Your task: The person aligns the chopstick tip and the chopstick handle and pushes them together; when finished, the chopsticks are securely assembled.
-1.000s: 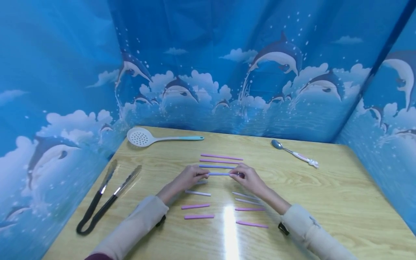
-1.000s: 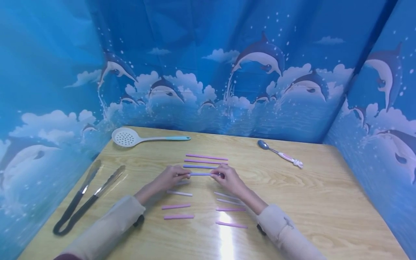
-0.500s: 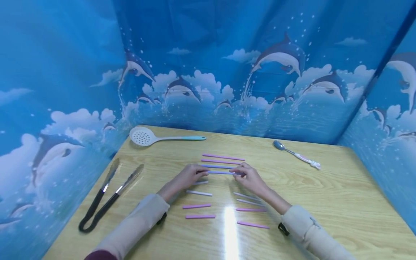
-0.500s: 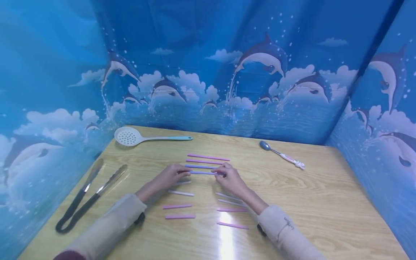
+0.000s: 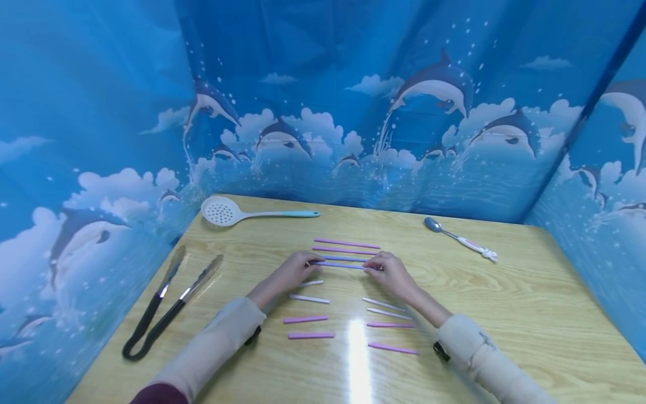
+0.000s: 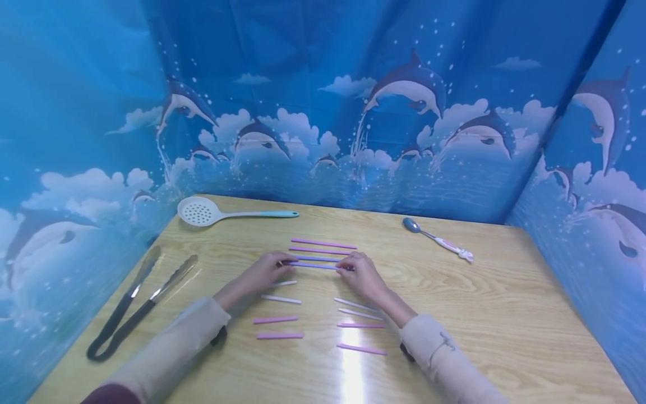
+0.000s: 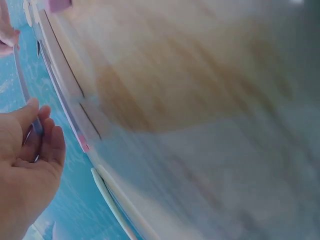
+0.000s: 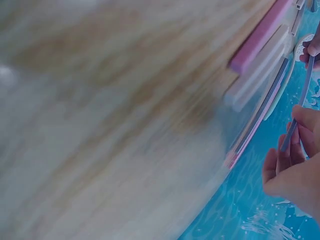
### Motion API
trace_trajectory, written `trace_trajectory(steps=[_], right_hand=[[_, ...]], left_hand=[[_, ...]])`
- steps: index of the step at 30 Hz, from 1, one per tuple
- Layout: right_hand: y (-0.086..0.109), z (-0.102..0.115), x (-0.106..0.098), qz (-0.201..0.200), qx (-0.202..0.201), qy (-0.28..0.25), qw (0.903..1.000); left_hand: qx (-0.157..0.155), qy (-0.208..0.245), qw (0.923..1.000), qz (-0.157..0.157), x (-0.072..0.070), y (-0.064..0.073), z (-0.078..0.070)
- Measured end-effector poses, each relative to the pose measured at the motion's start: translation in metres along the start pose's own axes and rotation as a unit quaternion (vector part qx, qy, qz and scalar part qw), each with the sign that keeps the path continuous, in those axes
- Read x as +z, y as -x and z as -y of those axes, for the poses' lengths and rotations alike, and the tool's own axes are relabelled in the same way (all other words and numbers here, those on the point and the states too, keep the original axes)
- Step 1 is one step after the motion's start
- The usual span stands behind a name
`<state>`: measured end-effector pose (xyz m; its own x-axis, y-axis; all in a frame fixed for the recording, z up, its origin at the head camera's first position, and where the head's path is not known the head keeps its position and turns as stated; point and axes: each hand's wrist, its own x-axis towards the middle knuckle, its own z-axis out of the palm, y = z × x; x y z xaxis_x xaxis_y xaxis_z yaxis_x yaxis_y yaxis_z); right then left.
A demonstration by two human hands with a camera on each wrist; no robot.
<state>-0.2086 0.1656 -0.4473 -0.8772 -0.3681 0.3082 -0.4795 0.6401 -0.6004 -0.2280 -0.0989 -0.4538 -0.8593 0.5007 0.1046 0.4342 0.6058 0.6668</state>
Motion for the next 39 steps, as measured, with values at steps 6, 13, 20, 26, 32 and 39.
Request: trace_trajectory(steps=[6, 13, 20, 26, 32, 39], right_hand=[[-0.001, -0.007, 0.001, 0.016, 0.000, 0.023, 0.9996], [-0.006, -0.013, 0.005, 0.038, 0.022, 0.015, 0.9989], [-0.009, -0.016, 0.006, 0.067, 0.043, 0.016, 0.9967], [-0.012, -0.017, 0.006, 0.076, 0.043, 0.015, 0.9960], [-0.013, -0.018, 0.006, 0.082, 0.041, 0.019, 0.9956], [-0.013, -0.017, 0.006, 0.084, 0.053, 0.013, 0.9950]], left_hand=[[0.004, -0.013, 0.9998, -0.013, -0.003, -0.001, 0.008], [-0.004, -0.031, 0.9995, 0.006, 0.000, -0.006, 0.012], [0.001, -0.042, 0.9990, 0.018, 0.003, -0.010, 0.012], [0.006, -0.044, 0.9988, 0.020, 0.003, -0.013, 0.014], [0.000, -0.047, 0.9987, 0.020, 0.004, -0.015, 0.016], [0.004, -0.057, 0.9981, 0.023, 0.002, -0.015, 0.015]])
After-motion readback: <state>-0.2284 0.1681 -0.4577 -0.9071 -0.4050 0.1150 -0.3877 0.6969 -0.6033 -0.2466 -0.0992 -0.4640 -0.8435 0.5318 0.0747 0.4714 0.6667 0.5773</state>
